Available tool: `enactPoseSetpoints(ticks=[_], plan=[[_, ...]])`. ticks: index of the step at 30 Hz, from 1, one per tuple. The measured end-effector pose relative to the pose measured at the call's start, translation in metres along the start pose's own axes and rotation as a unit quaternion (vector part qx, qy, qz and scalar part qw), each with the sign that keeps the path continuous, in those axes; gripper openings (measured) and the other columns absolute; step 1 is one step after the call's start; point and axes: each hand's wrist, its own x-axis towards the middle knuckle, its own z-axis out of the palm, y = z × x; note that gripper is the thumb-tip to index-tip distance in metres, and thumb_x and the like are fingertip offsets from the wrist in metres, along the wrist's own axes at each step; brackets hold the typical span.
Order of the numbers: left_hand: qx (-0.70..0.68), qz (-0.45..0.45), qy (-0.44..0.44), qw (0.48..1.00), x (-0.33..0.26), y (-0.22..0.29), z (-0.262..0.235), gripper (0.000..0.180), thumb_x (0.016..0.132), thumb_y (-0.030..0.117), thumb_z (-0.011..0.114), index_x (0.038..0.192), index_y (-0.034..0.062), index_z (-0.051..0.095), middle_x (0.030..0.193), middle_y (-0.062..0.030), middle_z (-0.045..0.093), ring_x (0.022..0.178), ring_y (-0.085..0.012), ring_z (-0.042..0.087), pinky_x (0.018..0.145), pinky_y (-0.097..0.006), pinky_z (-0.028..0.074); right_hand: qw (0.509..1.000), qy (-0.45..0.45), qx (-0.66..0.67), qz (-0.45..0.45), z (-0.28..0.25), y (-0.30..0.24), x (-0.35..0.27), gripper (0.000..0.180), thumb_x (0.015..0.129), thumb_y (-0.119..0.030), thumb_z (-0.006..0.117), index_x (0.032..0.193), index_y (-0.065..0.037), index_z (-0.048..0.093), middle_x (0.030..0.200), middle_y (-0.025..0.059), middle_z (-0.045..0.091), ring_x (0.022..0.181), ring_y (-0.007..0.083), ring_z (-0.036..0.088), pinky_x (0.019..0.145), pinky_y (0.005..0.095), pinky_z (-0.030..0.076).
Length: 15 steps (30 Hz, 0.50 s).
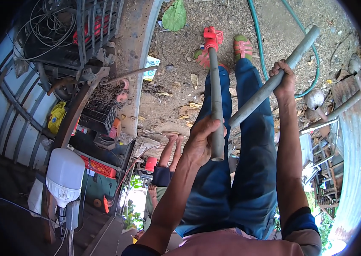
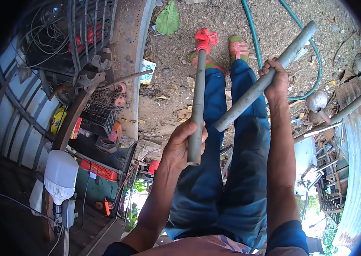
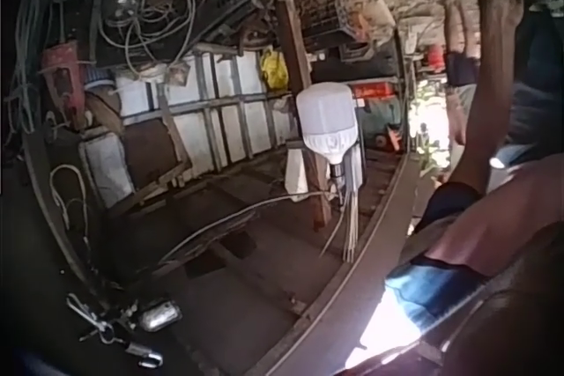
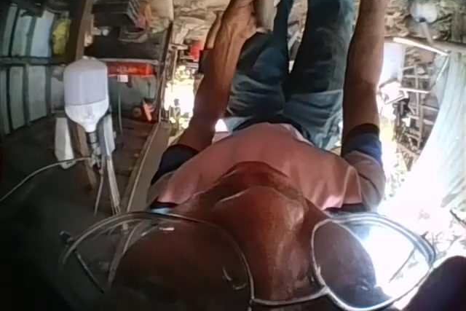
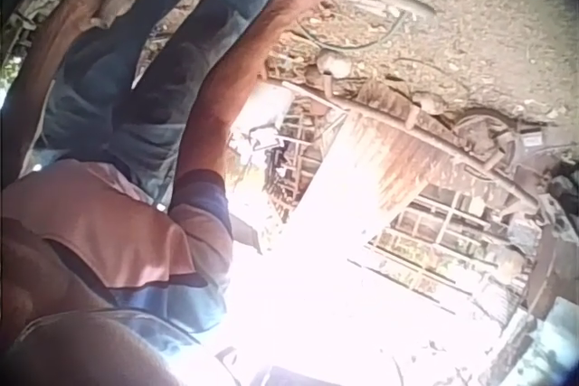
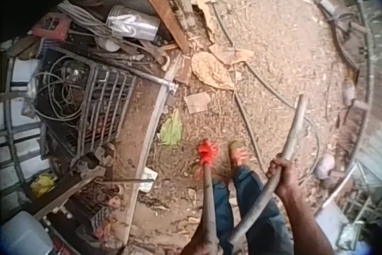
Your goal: Picking up and organizing metal pipes and scraps from a storage container.
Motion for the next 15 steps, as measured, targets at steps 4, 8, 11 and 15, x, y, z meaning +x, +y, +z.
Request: enactPoseSetpoints(ticks=[4,8,11,15], plan=[[0.194,0.013,0.080,0.978,-0.006,0.005,0.021,0.037,0.088,0.029,0.073,0.108,0.0058,0.053,0.082,-0.0068,0.060,0.057,-0.0092,0.052,0.049,-0.023,0.043,0.999,-0.002,0.005,0.032,0.014,0.013,-0.012,0.016,0.087,-0.004,0.063,0.093,-0.007,0.048,0.072,0.0036,0.050,0.060,0.0152,0.048,0.060,0.0306,0.044],[0.349,0.084,0.133,0.924,-0.001,0.002,0.014,0.037,0.086,0.025,0.076,0.105,0.0044,0.051,0.077,-0.0031,0.061,0.062,-0.0072,0.053,0.053,-0.023,0.041,0.999,0.013,-0.008,0.047,0.017,0.021,-0.019,0.016,0.087,-0.004,0.062,0.090,-0.007,0.047,0.070,0.0037,0.049,0.058,0.0151,0.048,0.059,0.0307,0.044],[0.404,0.150,0.165,0.887,0.001,0.008,0.016,0.038,0.086,0.021,0.076,0.104,-0.0003,0.051,0.075,-0.0039,0.063,0.064,-0.0078,0.054,0.057,-0.025,0.044,0.999,0.010,-0.005,0.052,0.016,0.017,-0.019,0.016,0.087,-0.004,0.062,0.091,-0.008,0.047,0.070,0.0036,0.049,0.058,0.0148,0.048,0.059,0.0303,0.044],[0.408,0.155,0.191,0.879,0.008,0.010,0.020,0.041,0.085,0.024,0.078,0.111,0.0027,0.055,0.075,-0.0014,0.058,0.065,-0.0062,0.052,0.058,-0.023,0.041,0.999,0.021,0.003,0.034,0.009,0.002,-0.016,0.014,0.087,-0.002,0.060,0.090,-0.006,0.047,0.070,0.0057,0.050,0.057,0.0164,0.049,0.058,0.0317,0.045]])
